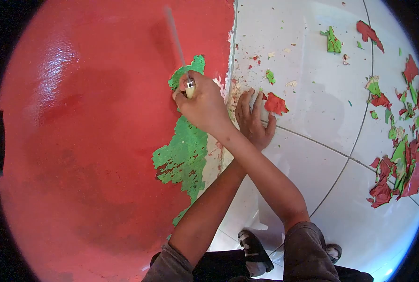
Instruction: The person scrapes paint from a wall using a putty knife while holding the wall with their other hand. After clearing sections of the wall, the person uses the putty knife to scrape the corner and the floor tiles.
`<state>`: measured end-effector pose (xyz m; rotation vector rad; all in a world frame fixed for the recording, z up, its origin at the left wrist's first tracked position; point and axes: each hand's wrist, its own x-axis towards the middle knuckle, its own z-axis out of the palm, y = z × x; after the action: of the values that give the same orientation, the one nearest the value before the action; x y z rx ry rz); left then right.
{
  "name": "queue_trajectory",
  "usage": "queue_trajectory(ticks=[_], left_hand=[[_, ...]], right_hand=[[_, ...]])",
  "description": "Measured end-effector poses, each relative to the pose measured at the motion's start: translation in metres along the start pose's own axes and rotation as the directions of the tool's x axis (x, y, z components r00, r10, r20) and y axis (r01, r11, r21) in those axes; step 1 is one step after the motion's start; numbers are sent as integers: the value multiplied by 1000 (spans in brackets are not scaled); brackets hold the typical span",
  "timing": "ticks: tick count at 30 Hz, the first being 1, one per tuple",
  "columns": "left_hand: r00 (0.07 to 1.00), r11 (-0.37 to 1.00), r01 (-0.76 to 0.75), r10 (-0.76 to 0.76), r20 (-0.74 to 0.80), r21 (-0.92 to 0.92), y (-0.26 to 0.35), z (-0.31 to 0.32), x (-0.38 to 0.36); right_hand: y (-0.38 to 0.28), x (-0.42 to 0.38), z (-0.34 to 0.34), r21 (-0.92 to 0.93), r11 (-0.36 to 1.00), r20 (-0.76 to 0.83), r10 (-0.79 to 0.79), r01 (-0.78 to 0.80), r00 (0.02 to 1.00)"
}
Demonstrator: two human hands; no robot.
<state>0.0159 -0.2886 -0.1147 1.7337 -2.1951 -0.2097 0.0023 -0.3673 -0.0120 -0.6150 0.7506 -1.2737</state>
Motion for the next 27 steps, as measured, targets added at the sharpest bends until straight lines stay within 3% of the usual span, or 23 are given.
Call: queue_trajectory(ticks=[2, 3, 4, 6, 7, 8, 10, 11, 13, 16, 18, 19, 20, 22, 24, 27], left_hand=[[1000, 1000, 26, -26, 1, 6, 3, -2, -1], [990, 942, 140, -133, 44, -304, -6, 10, -8], [968, 780, 249, -222, 117, -575, -22, 33, -21], [970, 777, 239, -218, 107, -583, -25, 34, -23], [993, 940, 119, -117, 27, -320, -11, 14, -9], [1000, 1000, -6, 6, -20, -18, -4, 2, -1], [1000, 1000, 2, -2, -1, -22, -4, 2, -1], [1000, 1000, 7, -6, 11, -24, -4, 3, -1], [1000, 1000, 14, -13, 25, -26, -4, 3, -2], [1000, 1000, 6, -5, 26, -25, -4, 3, -1], [1000, 1000, -11, 11, 19, -21, -4, 1, -1], [993, 985, 86, -72, 97, -146, -6, 4, -6], [973, 947, 189, -143, 183, -260, -10, 9, -13], [969, 940, 213, -167, 184, -267, -6, 7, -12], [998, 997, 61, -61, 12, -49, 8, -4, 1], [999, 999, 37, -37, 10, -26, 5, -3, 1]], right_hand=[[-24, -6, -7, 330, 926, 137, 144, -182, 980], [-42, -8, -15, 406, 893, 149, 146, -196, 978], [-58, -11, -27, 479, 852, 163, 150, -211, 975], [-75, -17, -57, 658, 752, -66, 23, 26, 998], [-74, -19, -79, 517, 847, -200, -24, 126, 979], [-73, -20, -103, 350, 913, -322, -93, 210, 942], [-68, -26, -142, -135, 990, -631, -59, -34, 774], [-59, -28, -159, -435, 899, -601, -252, -45, 758], [-33, -32, -182, -877, 471, -379, -564, -91, 734], [-22, -26, -152, -621, 784, -399, -302, -13, 866], [-21, -17, -116, -465, 885, -292, -143, -10, 946], [-21, -14, -95, -266, 961, -263, 4, -76, 965], [-21, -10, -75, -61, 986, -201, 139, -155, 970], [-15, 5, -48, 53, 958, -103, 285, -280, 953], [-14, 17, -24, 226, 916, -118, 364, -332, 924], [-18, 31, -15, 315, 874, -120, 424, -371, 898]])
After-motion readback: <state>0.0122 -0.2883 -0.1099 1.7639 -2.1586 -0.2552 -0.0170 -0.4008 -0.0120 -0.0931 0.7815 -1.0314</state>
